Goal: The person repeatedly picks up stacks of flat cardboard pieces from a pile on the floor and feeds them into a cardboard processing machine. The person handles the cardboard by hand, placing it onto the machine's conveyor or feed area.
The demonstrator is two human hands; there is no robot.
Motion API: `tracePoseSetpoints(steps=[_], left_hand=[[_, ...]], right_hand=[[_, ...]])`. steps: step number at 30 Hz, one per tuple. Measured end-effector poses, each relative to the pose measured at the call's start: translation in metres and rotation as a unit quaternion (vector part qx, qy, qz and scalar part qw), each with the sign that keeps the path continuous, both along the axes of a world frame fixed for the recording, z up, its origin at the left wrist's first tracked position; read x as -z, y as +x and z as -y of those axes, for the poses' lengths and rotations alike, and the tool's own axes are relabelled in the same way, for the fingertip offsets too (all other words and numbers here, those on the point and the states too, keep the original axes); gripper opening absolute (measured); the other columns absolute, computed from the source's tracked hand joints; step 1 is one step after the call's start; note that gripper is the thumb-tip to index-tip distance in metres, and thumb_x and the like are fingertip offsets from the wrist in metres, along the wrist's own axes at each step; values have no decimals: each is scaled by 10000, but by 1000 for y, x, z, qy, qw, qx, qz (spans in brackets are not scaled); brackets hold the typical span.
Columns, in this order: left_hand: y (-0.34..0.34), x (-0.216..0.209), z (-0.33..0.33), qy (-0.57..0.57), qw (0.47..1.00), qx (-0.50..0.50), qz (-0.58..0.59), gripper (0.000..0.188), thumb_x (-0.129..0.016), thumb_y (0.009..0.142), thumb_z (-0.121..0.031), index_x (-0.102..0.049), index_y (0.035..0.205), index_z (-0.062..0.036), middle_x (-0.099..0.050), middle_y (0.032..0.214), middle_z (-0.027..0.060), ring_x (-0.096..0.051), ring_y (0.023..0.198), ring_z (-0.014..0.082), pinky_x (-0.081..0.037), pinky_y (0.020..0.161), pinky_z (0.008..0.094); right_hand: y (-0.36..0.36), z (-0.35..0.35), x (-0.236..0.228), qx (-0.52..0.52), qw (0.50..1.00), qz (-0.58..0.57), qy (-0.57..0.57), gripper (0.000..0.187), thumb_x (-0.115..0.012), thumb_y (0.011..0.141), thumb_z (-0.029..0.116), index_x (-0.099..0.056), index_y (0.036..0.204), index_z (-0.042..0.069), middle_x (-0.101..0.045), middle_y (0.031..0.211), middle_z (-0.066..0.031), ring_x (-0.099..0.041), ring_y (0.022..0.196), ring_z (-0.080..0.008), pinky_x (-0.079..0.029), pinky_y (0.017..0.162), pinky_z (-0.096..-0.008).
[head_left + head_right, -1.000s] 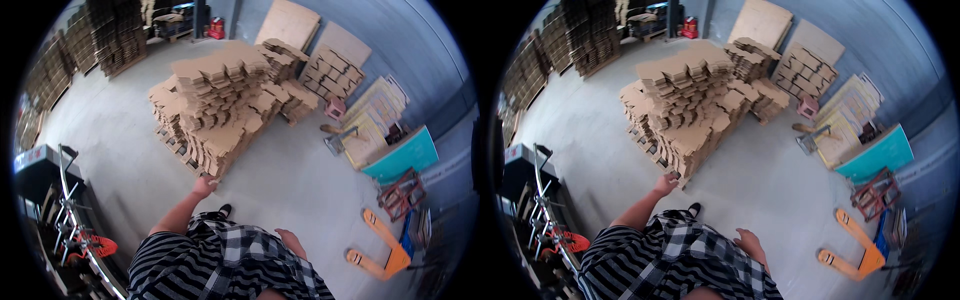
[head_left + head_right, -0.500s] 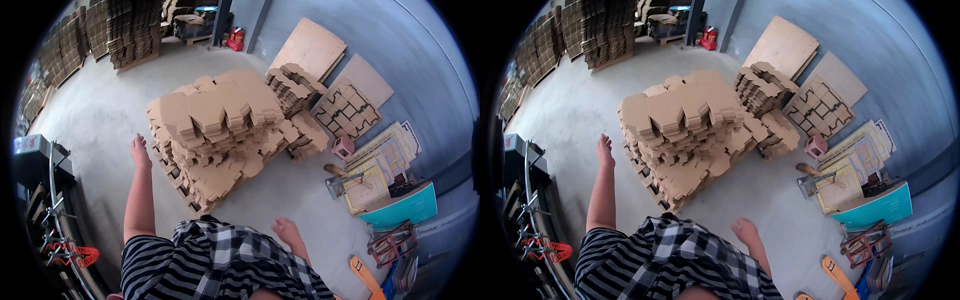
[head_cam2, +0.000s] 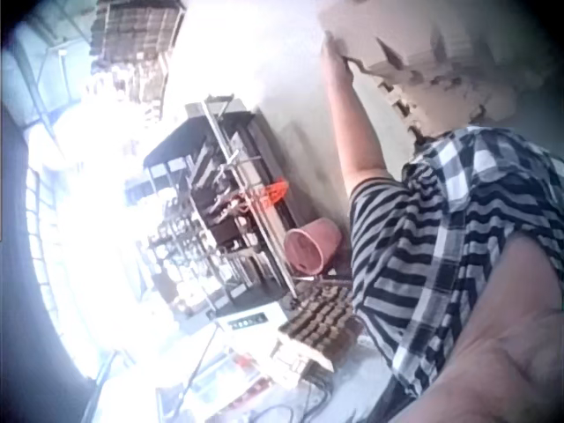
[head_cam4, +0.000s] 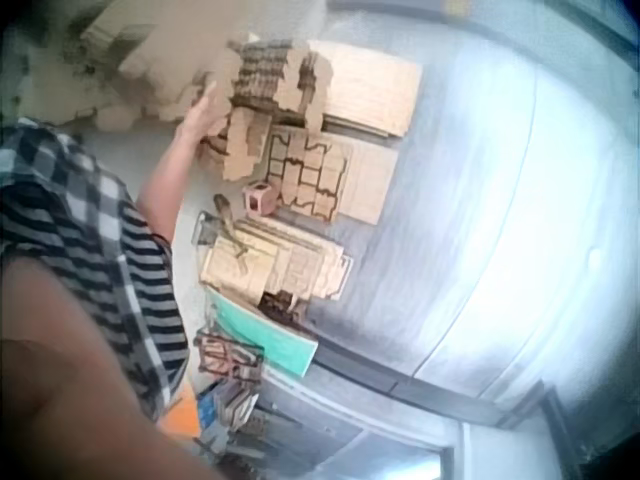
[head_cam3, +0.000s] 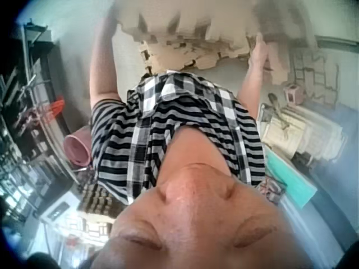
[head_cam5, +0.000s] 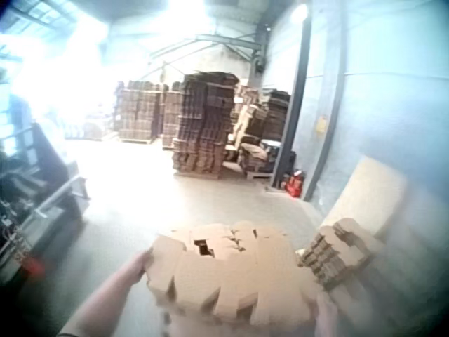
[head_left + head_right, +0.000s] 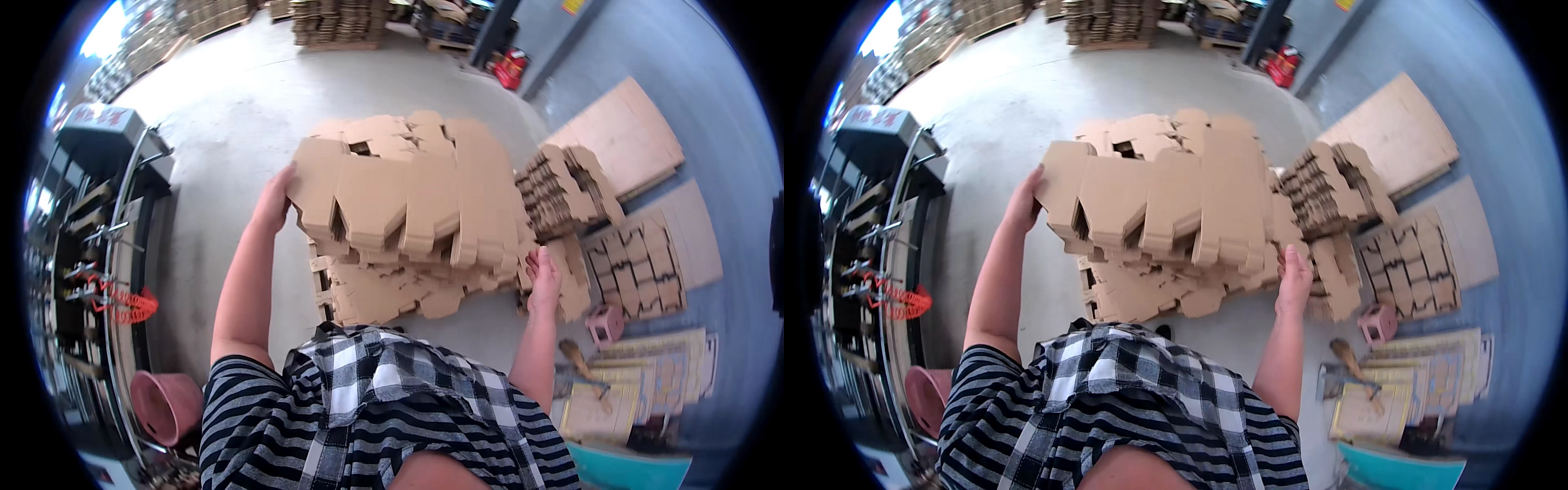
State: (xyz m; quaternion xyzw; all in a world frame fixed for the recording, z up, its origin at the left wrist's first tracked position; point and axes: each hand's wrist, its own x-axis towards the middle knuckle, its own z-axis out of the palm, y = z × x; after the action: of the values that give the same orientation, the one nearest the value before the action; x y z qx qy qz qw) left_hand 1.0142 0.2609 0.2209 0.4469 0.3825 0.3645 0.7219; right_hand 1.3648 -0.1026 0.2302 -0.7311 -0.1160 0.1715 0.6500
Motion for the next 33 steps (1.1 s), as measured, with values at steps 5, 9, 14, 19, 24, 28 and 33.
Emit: tracePoseSetpoints(steps=[5, 9, 14, 19, 24, 28, 33], left_hand=[[7, -14, 12, -18, 998, -4, -64, 553, -570, 913, -413, -519, 1254, 20, -583, 1204, 121, -543, 1108, 202, -409, 964, 317], [9, -22, 27, -1, 997, 25, -78, 604, -568, 916, -405, -470, 1323, 31, -541, 1277, 152, -517, 1161, 210, -395, 996, 326], [3, -10, 23, -5, 998, 29, -49, 628, -555, 922, -383, -416, 1374, 29, -516, 1317, 161, -495, 1201, 231, -377, 1022, 343], [7, -8, 26, 6, 997, 56, -56, 665, -539, 917, -373, -353, 1426, 13, -445, 1398, 176, -418, 1290, 250, -314, 1077, 353], [5, -1, 25, 11, 996, 78, -37, 710, -531, 913, -387, -294, 1460, -1, -406, 1434, 173, -392, 1315, 253, -291, 1093, 352], [6, -6, 29, 14, 997, 78, -5, 736, -545, 906, -380, -263, 1471, -2, -393, 1445, 176, -382, 1325, 258, -283, 1100, 353], [9, 1, 31, 54, 996, 67, -16, 748, -558, 905, -363, -240, 1478, -2, -382, 1453, 178, -376, 1332, 258, -281, 1102, 355]], right_hand=[[21, -61, -14, -166, 977, -118, 65, 601, -553, 927, 481, -560, 1190, -60, -606, 1156, -134, -587, 1040, -209, -463, 889, -344], [49, -70, -4, -230, 964, -130, 46, 477, -610, 915, 337, -567, 1163, -69, -626, 1113, -127, -611, 988, -195, -496, 851, -331], [52, -63, -21, -242, 956, -164, -2, 441, -630, 902, 321, -600, 1141, -48, -652, 1099, -139, -641, 977, -207, -508, 862, -336], [57, -75, -25, -206, 952, -227, 10, 480, -665, 872, 357, -615, 1132, -43, -664, 1080, -134, -654, 943, -207, -521, 849, -332], [59, -79, -38, -205, 964, -172, -13, 463, -690, 857, 317, -616, 1116, -59, -669, 1053, -142, -662, 910, -206, -538, 801, -328], [53, -75, -64, -202, 972, -117, 0, 447, -707, 844, 272, -613, 1097, -85, -666, 1036, -161, -664, 884, -215, -541, 782, -334], [68, -75, -43, -214, 958, -187, 35, 459, -698, 845, 268, -595, 1134, -74, -659, 1055, -164, -660, 906, -233, -538, 797, -344]])
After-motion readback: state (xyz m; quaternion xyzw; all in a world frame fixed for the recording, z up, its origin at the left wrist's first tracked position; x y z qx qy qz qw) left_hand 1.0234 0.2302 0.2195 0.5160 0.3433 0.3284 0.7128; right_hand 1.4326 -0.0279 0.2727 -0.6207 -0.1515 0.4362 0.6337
